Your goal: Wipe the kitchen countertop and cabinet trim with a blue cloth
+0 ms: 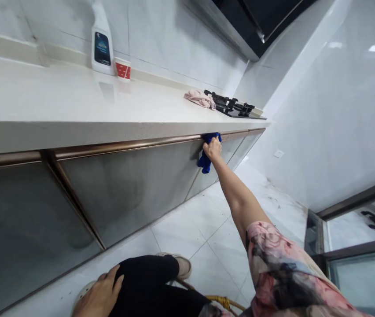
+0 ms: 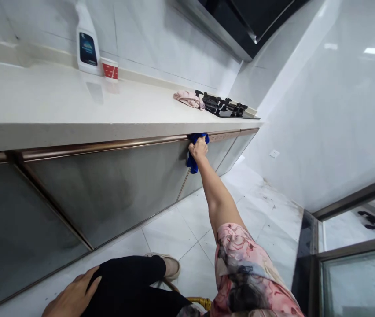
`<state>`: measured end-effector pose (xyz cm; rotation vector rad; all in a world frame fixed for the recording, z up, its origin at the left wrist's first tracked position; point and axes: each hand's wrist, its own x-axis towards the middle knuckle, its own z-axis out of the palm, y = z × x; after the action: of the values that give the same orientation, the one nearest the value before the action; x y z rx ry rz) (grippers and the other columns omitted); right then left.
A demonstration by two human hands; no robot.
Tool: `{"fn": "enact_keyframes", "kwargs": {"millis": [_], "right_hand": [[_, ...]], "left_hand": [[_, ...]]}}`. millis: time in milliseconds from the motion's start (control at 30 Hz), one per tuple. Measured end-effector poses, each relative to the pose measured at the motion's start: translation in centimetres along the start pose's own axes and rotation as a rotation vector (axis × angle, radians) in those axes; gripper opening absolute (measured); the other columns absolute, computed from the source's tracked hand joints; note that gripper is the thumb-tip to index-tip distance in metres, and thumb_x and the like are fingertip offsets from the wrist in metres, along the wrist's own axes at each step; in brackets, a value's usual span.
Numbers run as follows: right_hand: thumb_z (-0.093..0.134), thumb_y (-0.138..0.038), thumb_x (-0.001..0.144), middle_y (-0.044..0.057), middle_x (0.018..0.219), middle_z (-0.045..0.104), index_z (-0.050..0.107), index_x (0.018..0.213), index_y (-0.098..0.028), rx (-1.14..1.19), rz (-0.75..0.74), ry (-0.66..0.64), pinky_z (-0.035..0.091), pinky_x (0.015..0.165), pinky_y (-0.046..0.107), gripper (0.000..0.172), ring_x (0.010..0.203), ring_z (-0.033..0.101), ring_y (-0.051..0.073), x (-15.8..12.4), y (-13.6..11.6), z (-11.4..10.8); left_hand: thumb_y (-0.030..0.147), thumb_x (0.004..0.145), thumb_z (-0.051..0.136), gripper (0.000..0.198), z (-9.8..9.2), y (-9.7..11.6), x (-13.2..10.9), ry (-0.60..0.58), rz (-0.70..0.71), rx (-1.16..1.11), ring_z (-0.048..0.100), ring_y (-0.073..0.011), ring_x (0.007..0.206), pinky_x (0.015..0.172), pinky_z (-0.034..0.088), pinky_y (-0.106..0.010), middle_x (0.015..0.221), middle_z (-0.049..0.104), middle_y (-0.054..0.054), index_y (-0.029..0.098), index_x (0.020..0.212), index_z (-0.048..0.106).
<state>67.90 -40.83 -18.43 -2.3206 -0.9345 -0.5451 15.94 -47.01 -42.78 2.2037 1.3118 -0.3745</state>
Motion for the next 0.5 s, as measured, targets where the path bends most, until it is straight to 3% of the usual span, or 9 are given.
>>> {"fn": "enact_keyframes", "kwargs": {"millis": [100,200,400,500], "right_hand": [[0.053,-0.023,0.09,0.022,0.141,0.055,0.063,0.112,-0.013,0.018,0.064,-0.006,0.053,0.098,0.043,0.026,0.111,0.063,0.031,-0.1,-1.2,-0.7],[0.049,-0.021,0.092,0.024,0.139,0.056,0.061,0.111,-0.01,0.045,0.06,0.0,0.052,0.099,0.041,0.025,0.115,0.06,0.031,-1.6,-3.4,-1.1],[0.059,-0.026,0.087,0.016,0.145,0.057,0.063,0.112,-0.018,0.11,-0.139,-0.032,0.054,0.1,0.032,0.026,0.12,0.062,0.026,-8.1,-8.5,-0.3],[0.063,-0.023,0.077,0.011,0.141,0.061,0.064,0.117,-0.02,0.425,-0.238,-0.017,0.052,0.102,0.029,0.04,0.121,0.062,0.023,-10.3,-9.7,0.1]], "left_hand": [[0.032,0.101,0.015,0.065,0.2,0.8,-0.2,0.017,-0.014,0.024,0.067,-0.0302,0.123,0.108,0.049,-0.047,0.146,0.061,-0.019,0.01,0.154,0.046],[0.032,0.101,0.017,0.063,0.9,0.3,0.0,0.064,0.015,-0.018,0.067,-0.0278,0.123,0.109,0.048,-0.043,0.141,0.065,-0.018,0.01,0.151,0.05],[0.036,0.1,0.023,0.062,1.8,-0.2,2.3,0.13,0.05,-0.032,0.069,-0.028,0.12,0.107,0.05,-0.043,0.135,0.069,-0.017,0.012,0.148,0.054],[0.039,0.1,0.021,0.066,1.2,-0.5,2.5,0.089,0.057,0.006,0.064,-0.0293,0.13,0.113,0.046,-0.045,0.144,0.063,-0.017,0.01,0.151,0.051]]}}
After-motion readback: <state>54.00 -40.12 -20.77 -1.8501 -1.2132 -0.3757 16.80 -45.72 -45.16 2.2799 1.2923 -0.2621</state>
